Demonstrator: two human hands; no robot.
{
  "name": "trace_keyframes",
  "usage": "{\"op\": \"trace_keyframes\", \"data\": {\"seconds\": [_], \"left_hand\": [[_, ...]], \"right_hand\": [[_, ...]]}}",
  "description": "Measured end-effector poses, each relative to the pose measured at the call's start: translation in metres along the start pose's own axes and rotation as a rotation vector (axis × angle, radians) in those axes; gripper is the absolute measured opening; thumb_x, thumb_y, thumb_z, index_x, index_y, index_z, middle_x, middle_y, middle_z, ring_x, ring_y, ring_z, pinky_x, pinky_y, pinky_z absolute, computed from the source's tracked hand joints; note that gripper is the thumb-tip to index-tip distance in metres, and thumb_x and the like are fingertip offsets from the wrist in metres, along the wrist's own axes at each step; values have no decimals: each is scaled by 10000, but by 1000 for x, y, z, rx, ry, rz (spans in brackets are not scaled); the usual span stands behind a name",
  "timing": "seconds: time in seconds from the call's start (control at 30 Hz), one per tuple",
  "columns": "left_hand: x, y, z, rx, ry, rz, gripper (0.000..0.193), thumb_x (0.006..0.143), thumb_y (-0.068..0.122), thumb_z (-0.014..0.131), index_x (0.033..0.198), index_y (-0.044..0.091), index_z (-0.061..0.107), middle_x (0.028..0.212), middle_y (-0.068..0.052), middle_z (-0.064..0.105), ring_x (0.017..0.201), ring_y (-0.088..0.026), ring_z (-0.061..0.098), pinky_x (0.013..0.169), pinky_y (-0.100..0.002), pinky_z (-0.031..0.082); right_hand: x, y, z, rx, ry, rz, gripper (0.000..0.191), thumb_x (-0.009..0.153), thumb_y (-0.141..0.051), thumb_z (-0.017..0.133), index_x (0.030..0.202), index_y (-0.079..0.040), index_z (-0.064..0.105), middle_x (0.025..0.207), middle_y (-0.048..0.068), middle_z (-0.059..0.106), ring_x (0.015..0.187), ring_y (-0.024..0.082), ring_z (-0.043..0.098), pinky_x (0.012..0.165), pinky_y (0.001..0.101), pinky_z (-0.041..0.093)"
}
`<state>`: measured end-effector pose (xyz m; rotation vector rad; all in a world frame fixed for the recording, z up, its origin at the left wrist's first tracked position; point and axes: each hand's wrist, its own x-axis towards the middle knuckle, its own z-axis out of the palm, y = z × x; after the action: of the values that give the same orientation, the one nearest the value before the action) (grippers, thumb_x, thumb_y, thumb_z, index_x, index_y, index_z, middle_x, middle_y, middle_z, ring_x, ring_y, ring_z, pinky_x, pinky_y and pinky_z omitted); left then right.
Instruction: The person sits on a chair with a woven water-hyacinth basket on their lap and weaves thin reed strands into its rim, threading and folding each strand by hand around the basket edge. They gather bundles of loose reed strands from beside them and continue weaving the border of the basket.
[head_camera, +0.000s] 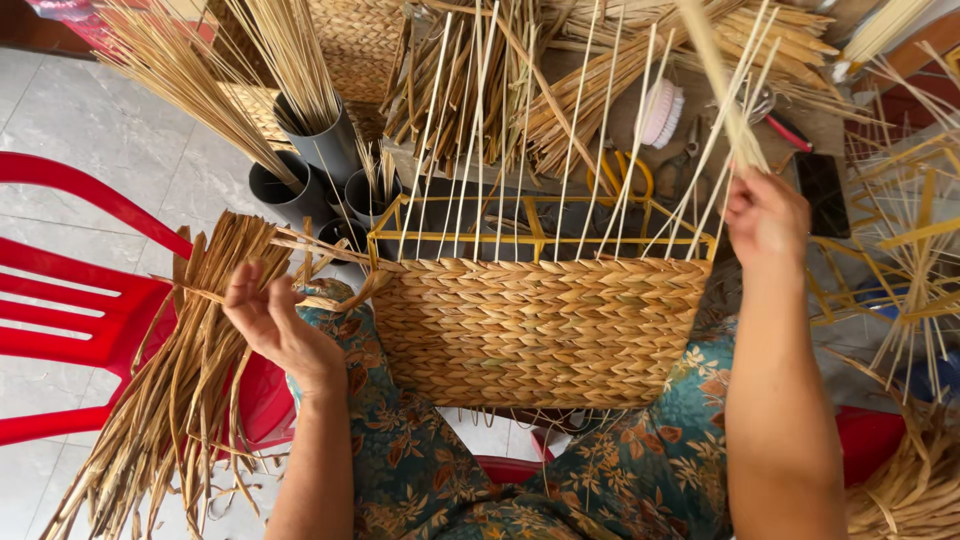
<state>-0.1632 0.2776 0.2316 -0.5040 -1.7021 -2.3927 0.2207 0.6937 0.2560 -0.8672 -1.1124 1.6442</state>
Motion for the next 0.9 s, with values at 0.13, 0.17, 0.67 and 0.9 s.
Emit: {"op": "trace_keyframes", "data": {"seconds": [0.13, 0.17, 0.67, 0.9], "left_hand": [[-54, 30, 13, -96, -204, 0, 294, 1091, 73, 587, 1371, 21, 515, 1277, -78, 618, 1114, -147, 583, 1036, -266, 493], [-69, 40, 16, -116, -294, -39, 264, 1075, 46, 580, 1334, 13, 546, 1197, -73, 625, 1057, -143, 593, 980, -263, 510], [-147, 109, 97, -392, -954, -475, 484, 1127, 368, 438, 1482, 40, 437, 1399, -116, 589, 1168, -191, 641, 992, -343, 561], [-148, 69, 63, -451, -778, -718, 347, 1126, 314, 513, 1327, 59, 634, 804, -14, 639, 538, -5, 423, 468, -164, 342]], "right_hand": [[-91, -33, -15, 36, 158, -310, 257, 1073, -105, 692, 1264, 67, 701, 862, 60, 653, 677, 114, 572, 619, 277, 457], [-117, -38, -15, 34, 198, -371, 278, 1076, -83, 663, 1294, 87, 689, 919, 80, 682, 720, 120, 603, 630, 280, 472], [-354, 143, 71, -349, -87, 25, 226, 1011, -62, 573, 1117, 66, 726, 897, 123, 760, 765, 169, 674, 716, 303, 557], [-350, 149, 80, -700, -712, 68, 406, 896, -22, 633, 1301, -10, 655, 1077, 81, 752, 868, 154, 704, 785, 296, 576]]}}
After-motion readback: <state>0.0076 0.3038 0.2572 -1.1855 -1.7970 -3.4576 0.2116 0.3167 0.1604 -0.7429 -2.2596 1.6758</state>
